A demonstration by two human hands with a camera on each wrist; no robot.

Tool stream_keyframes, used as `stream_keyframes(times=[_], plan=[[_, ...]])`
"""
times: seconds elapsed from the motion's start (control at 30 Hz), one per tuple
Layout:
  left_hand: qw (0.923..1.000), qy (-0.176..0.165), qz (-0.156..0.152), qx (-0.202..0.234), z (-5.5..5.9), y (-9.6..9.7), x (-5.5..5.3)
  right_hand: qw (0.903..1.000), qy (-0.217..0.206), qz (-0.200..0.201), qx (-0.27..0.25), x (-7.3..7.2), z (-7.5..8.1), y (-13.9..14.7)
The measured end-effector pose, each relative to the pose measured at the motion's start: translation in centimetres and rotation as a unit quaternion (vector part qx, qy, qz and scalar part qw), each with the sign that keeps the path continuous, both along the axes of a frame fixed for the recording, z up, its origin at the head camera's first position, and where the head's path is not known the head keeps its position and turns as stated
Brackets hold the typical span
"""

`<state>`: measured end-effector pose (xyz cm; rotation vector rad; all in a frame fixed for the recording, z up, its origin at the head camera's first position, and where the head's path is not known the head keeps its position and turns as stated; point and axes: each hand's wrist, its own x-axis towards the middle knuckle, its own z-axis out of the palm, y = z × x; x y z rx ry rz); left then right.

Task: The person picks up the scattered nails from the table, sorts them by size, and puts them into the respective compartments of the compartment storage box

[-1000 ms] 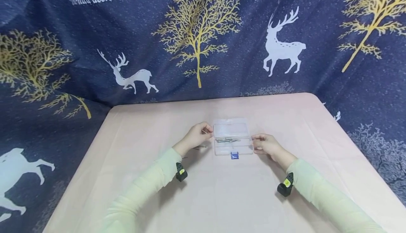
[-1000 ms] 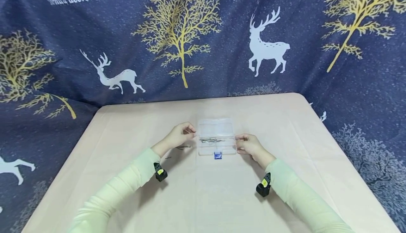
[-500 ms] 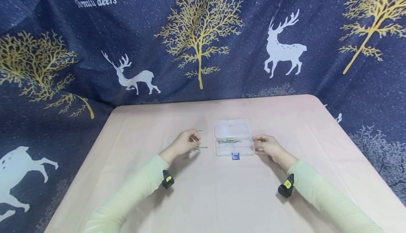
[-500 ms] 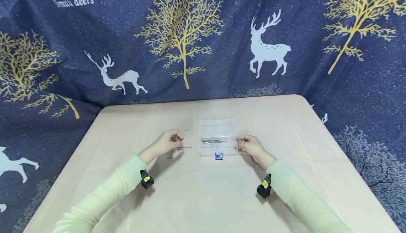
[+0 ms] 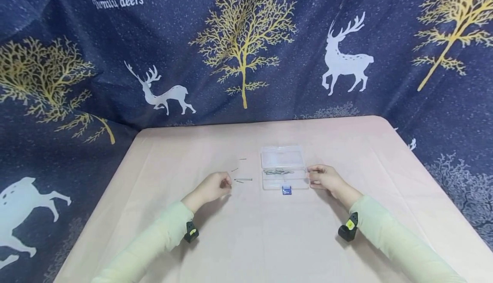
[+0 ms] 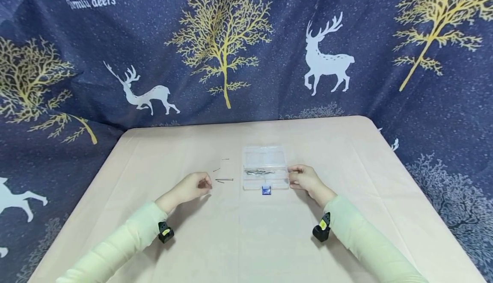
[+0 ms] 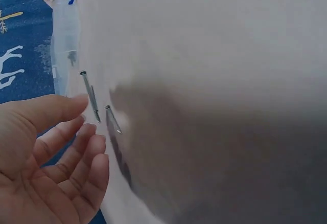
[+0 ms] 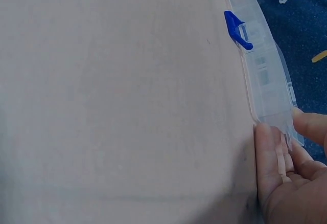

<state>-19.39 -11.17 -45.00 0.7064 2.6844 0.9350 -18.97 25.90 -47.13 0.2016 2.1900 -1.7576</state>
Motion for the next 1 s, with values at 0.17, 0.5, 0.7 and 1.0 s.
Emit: stream_keyframes(times=[0.17,0.5,0.7,1.0], plan=[[0.9997,-0.006,0.001,-0.023,-0.5,-0.7,0.3,1.0,0.001,-0.002,0.0,0.1,0.0,-0.1],[0.9975,0.004,0.029,-0.064,-1.3,-0.7,0.6,0.9999,0.004,-0.007,-0.013,0.0,-0.6,-0.1],[0.9975,0.0,0.026,-0.065,-1.1,-0.7,0.6,1.0,0.005,-0.002,-0.005,-0.2,-0.5,0.0],[0.9924,0.019,0.002,-0.121,-1.1,-0.3,0.5,1.0,0.005,0.0,-0.004,-0.3,-0.3,0.1]])
